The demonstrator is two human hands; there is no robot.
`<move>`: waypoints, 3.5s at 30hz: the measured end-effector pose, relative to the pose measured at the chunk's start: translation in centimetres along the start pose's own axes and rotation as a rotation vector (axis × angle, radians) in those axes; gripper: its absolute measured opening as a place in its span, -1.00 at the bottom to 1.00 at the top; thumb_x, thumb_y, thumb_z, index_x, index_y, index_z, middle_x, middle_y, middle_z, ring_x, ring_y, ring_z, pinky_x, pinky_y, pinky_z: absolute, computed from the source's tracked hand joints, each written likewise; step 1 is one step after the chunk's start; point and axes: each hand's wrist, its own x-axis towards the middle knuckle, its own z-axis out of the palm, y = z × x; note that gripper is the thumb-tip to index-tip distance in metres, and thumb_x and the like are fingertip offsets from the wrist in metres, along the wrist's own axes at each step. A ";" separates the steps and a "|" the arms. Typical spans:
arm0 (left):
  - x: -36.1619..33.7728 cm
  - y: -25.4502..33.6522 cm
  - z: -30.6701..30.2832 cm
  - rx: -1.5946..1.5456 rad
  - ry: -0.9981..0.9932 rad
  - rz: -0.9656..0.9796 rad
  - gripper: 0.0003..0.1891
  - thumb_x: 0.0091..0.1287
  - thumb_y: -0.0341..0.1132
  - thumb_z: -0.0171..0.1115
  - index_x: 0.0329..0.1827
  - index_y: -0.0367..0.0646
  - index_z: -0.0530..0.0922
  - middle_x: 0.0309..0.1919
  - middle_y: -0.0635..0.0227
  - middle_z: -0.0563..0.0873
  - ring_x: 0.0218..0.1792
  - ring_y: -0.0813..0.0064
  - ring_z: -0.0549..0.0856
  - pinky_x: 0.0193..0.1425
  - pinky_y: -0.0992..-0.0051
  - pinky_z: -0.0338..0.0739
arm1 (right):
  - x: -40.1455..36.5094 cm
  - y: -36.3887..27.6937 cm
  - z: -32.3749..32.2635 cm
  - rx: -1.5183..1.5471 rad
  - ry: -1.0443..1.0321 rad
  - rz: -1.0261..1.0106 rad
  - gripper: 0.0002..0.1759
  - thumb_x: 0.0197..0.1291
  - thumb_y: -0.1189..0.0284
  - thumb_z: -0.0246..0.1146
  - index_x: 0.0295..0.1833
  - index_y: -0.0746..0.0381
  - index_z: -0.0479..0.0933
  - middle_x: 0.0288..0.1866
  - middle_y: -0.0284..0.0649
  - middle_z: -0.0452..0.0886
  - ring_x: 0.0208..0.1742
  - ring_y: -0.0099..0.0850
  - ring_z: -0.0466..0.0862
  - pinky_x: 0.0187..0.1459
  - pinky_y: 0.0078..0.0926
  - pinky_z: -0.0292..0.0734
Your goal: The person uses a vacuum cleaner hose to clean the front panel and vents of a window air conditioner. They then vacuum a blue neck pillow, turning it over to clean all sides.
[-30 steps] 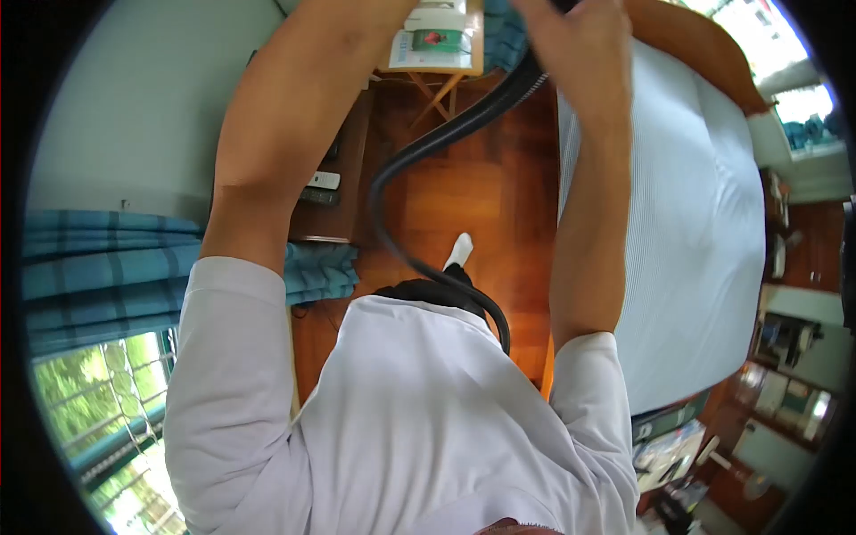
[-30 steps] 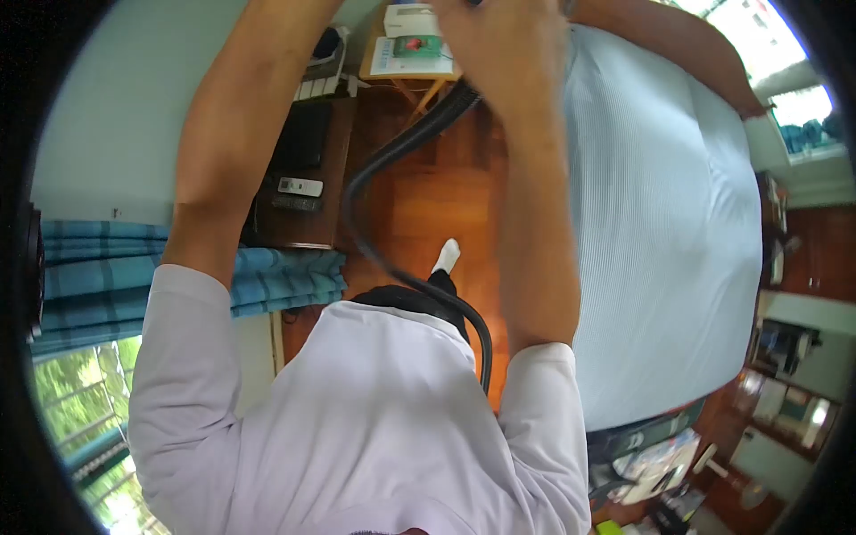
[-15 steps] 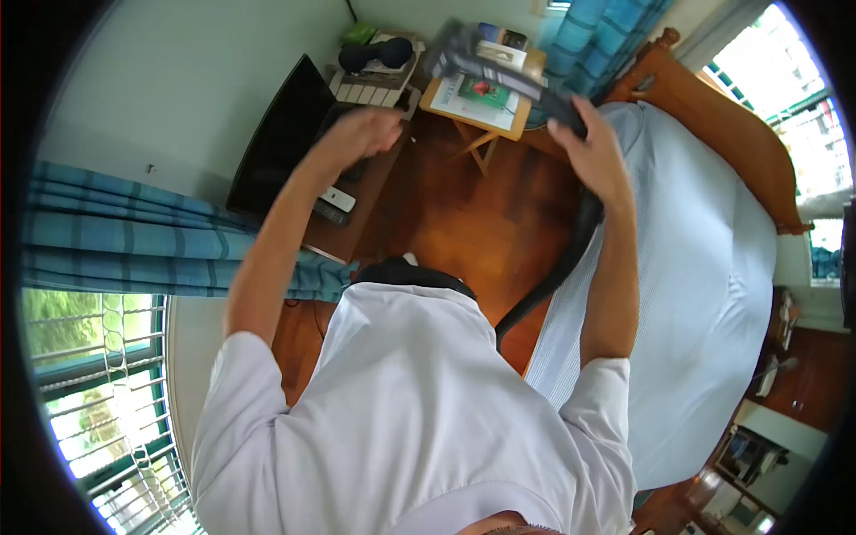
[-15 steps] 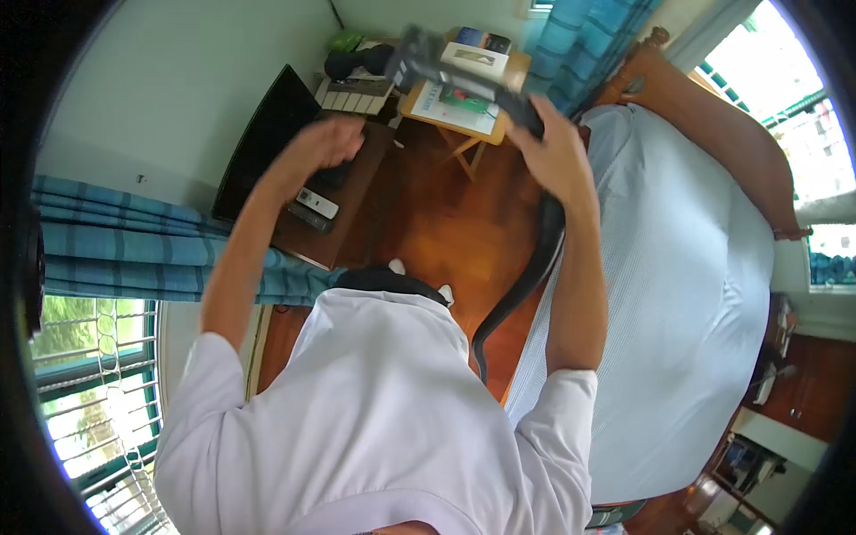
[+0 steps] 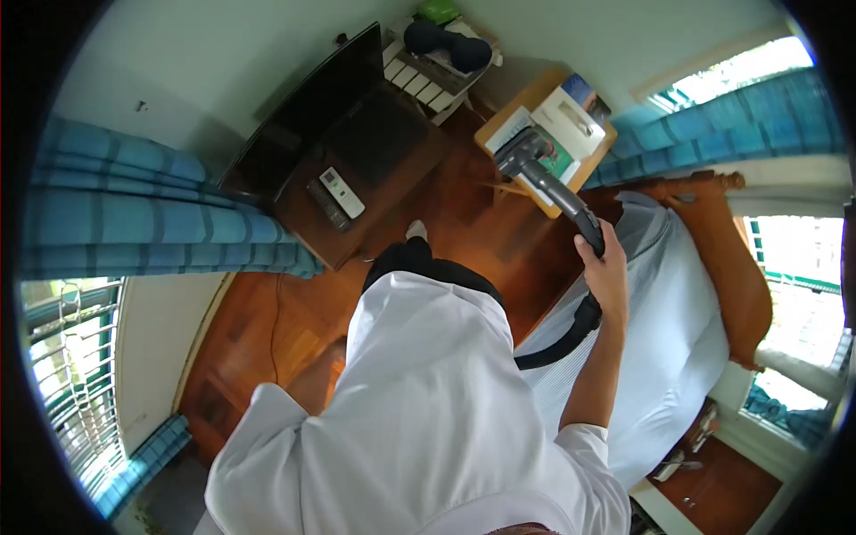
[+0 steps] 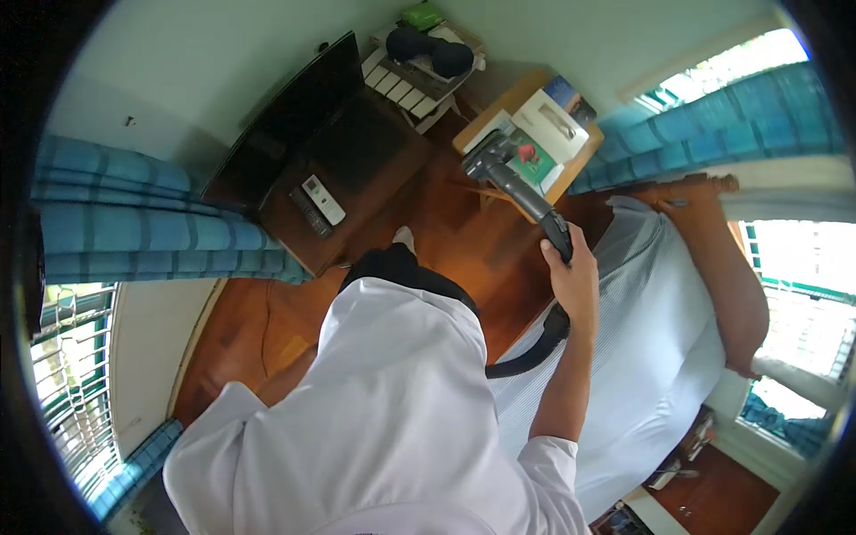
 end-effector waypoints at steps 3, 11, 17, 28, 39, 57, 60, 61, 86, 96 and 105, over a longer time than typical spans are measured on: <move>-1.1 2.6 1.9 -0.204 0.013 -0.079 -0.16 0.06 0.13 0.55 0.29 -0.33 0.58 0.24 -0.19 0.68 0.27 0.08 0.70 0.22 0.12 0.65 | 4.1 -1.7 -1.0 0.096 0.001 0.080 -0.54 0.44 0.25 0.37 0.30 0.28 0.54 -0.34 -0.31 0.59 -0.31 -0.47 0.54 -0.18 -0.42 0.49; 1.3 8.1 1.8 -0.540 0.066 -0.122 -0.19 0.08 0.10 0.54 0.28 -0.33 0.58 0.25 -0.18 0.68 0.26 0.06 0.71 0.22 0.12 0.65 | 16.7 -10.4 -5.5 0.105 -0.046 0.082 -0.59 0.47 0.18 0.37 0.21 0.25 0.57 -0.52 -0.46 0.43 -0.65 -0.68 0.38 -0.62 -0.62 0.26; 1.4 10.5 3.6 -0.732 0.104 -0.195 -0.21 0.10 0.07 0.53 0.28 -0.34 0.59 0.26 -0.18 0.68 0.25 0.05 0.71 0.22 0.13 0.65 | 26.4 -15.1 -8.2 0.097 0.072 0.027 -0.67 0.45 0.13 0.39 0.02 0.16 0.58 -0.52 -0.45 0.45 -0.65 -0.67 0.41 -0.62 -0.64 0.31; -5.9 18.3 12.2 -0.949 0.118 -0.496 -0.25 0.13 0.03 0.51 0.27 -0.35 0.59 0.27 -0.18 0.67 0.23 0.03 0.72 0.22 0.14 0.64 | 44.3 -18.5 -7.5 0.508 -0.156 -0.038 -0.63 0.51 0.13 0.34 0.16 0.16 0.51 -0.45 -0.45 0.44 -0.58 -0.67 0.41 -0.54 -0.67 0.36; -15.9 28.4 15.5 -1.069 0.191 -0.792 -0.29 0.16 -0.01 0.49 0.26 -0.36 0.59 0.28 -0.18 0.66 0.22 0.00 0.72 0.22 0.15 0.64 | 58.3 -12.5 0.7 0.855 -0.543 0.197 -0.50 0.49 0.13 0.36 0.33 0.21 0.48 -0.44 -0.41 0.46 -0.59 -0.64 0.43 -0.54 -0.63 0.40; -16.0 36.4 15.6 -1.339 0.257 -1.103 -0.36 0.21 -0.09 0.46 0.25 -0.38 0.60 0.29 -0.17 0.65 0.19 -0.03 0.73 0.22 0.16 0.64 | 58.2 -19.6 7.1 0.951 -0.868 0.181 -0.54 0.59 0.18 0.23 0.34 0.30 0.47 -0.40 -0.43 0.46 -0.55 -0.69 0.38 -0.56 -0.67 0.32; -14.4 35.6 14.7 -1.399 0.287 -1.208 -0.37 0.22 -0.10 0.46 0.25 -0.38 0.60 0.29 -0.17 0.65 0.19 -0.04 0.74 0.22 0.17 0.64 | 55.6 -21.5 7.0 0.951 -0.872 0.117 -0.55 0.56 0.18 0.26 0.32 0.26 0.49 -0.38 -0.43 0.46 -0.52 -0.67 0.40 -0.53 -0.65 0.33; -13.8 34.7 13.8 -1.418 0.303 -1.226 -0.37 0.22 -0.10 0.46 0.25 -0.38 0.60 0.30 -0.17 0.65 0.18 -0.04 0.74 0.22 0.17 0.64 | 54.2 -22.3 6.5 0.949 -0.879 0.102 -0.55 0.56 0.18 0.26 0.32 0.26 0.49 -0.38 -0.43 0.46 -0.52 -0.67 0.40 -0.53 -0.65 0.33; -25.8 55.3 -46.6 -1.801 -0.300 1.639 -0.33 0.60 0.25 0.08 0.45 -0.15 0.44 0.13 0.30 0.72 0.18 0.15 0.66 0.52 0.06 0.42 | 35.6 -28.8 -3.4 0.552 -1.099 -0.288 -0.54 0.49 0.32 0.34 0.32 0.32 0.42 -0.44 -0.44 0.49 -0.50 -0.65 0.50 -0.43 -0.62 0.39; -30.9 59.2 -58.9 -2.054 -0.288 1.849 -0.75 0.68 -0.10 0.10 -0.16 -0.02 0.43 -0.44 0.52 0.41 -0.34 0.57 0.51 0.05 0.28 0.54 | 39.7 -24.2 3.3 1.129 -1.364 -0.369 -0.63 0.38 0.34 0.40 0.13 0.34 0.54 -0.26 -0.24 0.71 -0.17 -0.35 0.73 -0.11 -0.34 0.65; -29.4 60.6 -65.5 -2.314 -0.139 1.414 -0.63 0.53 0.01 0.34 -0.29 -0.06 0.51 -0.45 0.54 0.58 -0.45 0.62 0.58 -0.20 0.47 0.59 | 44.5 -27.0 -1.1 0.493 -0.532 -0.714 -0.63 0.12 0.32 0.56 -0.09 0.33 0.63 -0.52 -0.26 0.55 -0.44 -0.55 0.54 -0.39 -0.43 0.43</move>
